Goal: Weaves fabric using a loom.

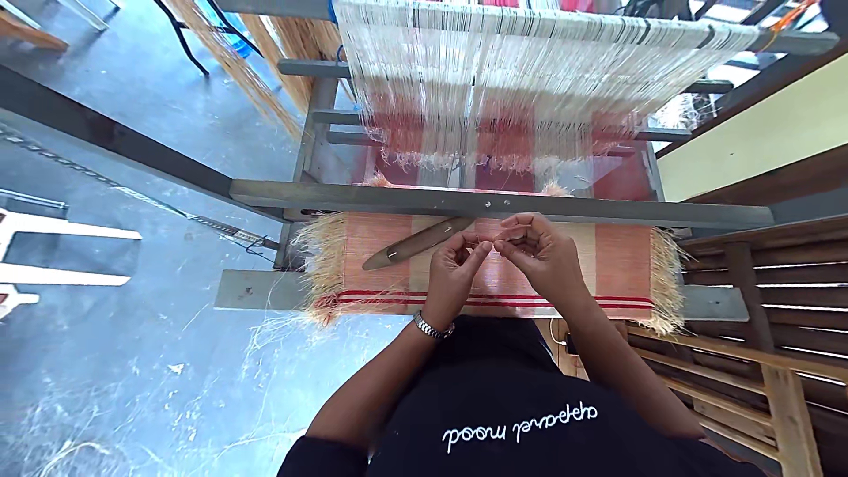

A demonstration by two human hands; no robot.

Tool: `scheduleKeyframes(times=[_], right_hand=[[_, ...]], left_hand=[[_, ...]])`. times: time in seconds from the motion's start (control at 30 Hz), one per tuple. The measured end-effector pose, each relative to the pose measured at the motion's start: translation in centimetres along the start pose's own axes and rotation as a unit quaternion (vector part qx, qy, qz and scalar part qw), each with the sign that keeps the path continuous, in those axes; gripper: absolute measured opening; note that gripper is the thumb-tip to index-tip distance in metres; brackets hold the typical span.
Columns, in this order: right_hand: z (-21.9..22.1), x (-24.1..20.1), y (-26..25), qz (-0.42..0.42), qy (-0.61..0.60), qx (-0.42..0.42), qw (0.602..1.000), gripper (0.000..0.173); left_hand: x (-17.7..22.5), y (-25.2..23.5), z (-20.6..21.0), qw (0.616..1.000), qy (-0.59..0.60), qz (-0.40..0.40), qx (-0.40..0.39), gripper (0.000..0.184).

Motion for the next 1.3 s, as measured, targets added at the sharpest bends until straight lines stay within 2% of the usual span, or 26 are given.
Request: scheduleKeyframes(times=[0.2, 0.33, 0.43, 0.7, 0.83, 0.93, 1.0, 1.1, 1.17, 1.23, 1.3], right_hand=[[0.4, -0.7, 0.1, -0.055, 0.034, -0.011, 0.998, 0.025], [0.6, -2.1, 0.1, -0.127, 0.1, -0.027, 0.986, 0.023], [0.6, -2.4, -0.1, -0.127, 0.101, -0.022, 0.987, 0.022], [0.5, -1.8, -0.1, -0.093, -0.02, -0.036, 0.995, 0.032], [0.3, -1.0, 0.0, -0.016, -0.131, -0.033, 0.991, 0.037], [0.9, 1.0, 0.2, 0.1, -0.248, -0.015, 0.963, 0.026], [1.9, 2.0, 0.6, 0.151, -0.286, -0.034, 0.946, 0.022], [3.4, 2.2, 1.4, 0.172, -0.308, -0.067, 0.933, 0.022], [3.7, 2.0, 2.1, 0.167, -0.304, -0.058, 0.936, 0.02], [4.2, 0.9, 2.2, 0.161, -0.319, -0.049, 0.933, 0.013], [4.7, 0.2, 1.7, 0.157, -0.347, -0.078, 0.921, 0.008]], left_hand=[[-0.4, -0.1, -0.4, 0.995, 0.083, -0.057, 0.024, 0.008], [-0.2, 0.1, -0.7, 0.999, 0.016, -0.042, 0.001, 0.008], [0.6, 0.5, -0.2, 0.999, -0.023, -0.02, -0.023, 0.009], [1.7, 1.4, 0.2, 0.999, -0.032, 0.009, -0.042, 0.013], [2.1, 1.7, -0.1, 0.999, -0.039, 0.022, -0.025, 0.011], [2.4, 1.7, -0.5, 0.999, -0.033, 0.031, -0.003, 0.01], [2.4, 1.6, -0.8, 0.999, -0.032, 0.035, 0.008, 0.009], [2.5, 1.8, -0.7, 0.998, -0.044, 0.042, 0.006, 0.012], [2.8, 2.3, -0.2, 0.995, -0.067, 0.075, 0.004, 0.015], [3.9, 2.7, -0.5, 0.991, -0.08, 0.103, 0.014, 0.017], [4.8, 2.9, -0.7, 0.993, -0.056, 0.108, 0.01, 0.019]])
Point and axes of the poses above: each hand's wrist, its own y-axis away from the middle knuckle, its own z-axis out of the palm, x = y × z, the point moved 8 cm from there along -y, towards the middle knuckle, and after that the axes turned 2 degrees about z, right-handed, at the moved point
